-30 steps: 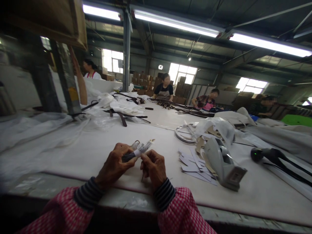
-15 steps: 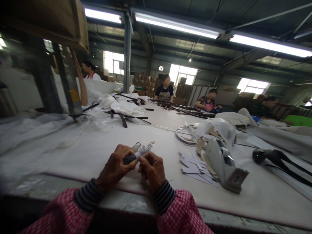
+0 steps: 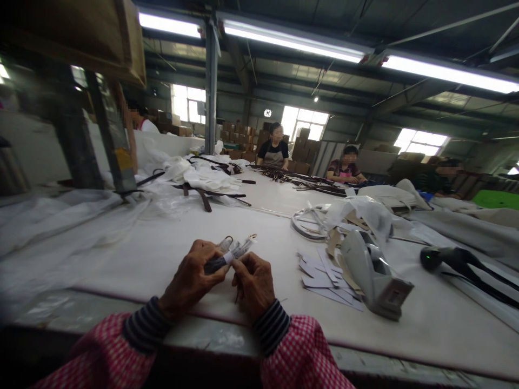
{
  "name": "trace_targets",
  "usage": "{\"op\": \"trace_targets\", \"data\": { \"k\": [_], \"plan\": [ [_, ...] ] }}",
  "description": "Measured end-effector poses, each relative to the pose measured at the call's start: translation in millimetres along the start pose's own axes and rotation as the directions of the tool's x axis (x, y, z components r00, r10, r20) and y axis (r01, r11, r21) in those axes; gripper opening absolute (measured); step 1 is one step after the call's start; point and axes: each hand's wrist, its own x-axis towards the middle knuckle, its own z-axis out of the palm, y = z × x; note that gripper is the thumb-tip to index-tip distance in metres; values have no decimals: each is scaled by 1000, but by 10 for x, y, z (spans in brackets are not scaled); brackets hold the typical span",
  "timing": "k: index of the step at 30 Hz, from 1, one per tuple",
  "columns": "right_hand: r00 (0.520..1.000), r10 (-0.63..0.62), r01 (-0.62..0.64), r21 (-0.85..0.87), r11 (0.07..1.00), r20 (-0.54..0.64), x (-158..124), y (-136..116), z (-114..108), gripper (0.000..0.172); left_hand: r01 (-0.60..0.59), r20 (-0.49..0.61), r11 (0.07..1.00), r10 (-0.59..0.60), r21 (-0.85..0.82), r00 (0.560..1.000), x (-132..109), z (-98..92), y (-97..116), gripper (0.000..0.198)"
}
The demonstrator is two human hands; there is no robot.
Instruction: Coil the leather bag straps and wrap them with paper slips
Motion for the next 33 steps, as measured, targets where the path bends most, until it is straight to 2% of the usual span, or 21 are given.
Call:
{"op": "trace_targets", "data": {
  "k": [9, 15, 20, 29, 33],
  "plan": [
    [999, 36, -36, -22, 999, 15, 12, 22, -4, 36, -33, -19, 998, 34, 60, 999, -4, 17, 7, 4],
    [1000, -6, 5, -91, 996, -8, 21, 42, 24, 39, 93, 11, 996, -93, -17, 996, -27, -2, -7, 7],
    [999, -53, 51, -116, 992, -8, 42, 70, 27, 38, 138, 1, 989, -138, -51, 990, -29, -14, -18, 10],
    [1000, -4, 5, -41, 999, 16, 23, 30, 65, 39, 185, 5, 979, -185, -82, 983, -25, -15, -34, 12],
    [998, 59, -58, -27, 998, 18, 25, 20, 54, 45, 136, -15, 989, -137, -52, 990, -11, -7, -25, 8]
  ]
}}
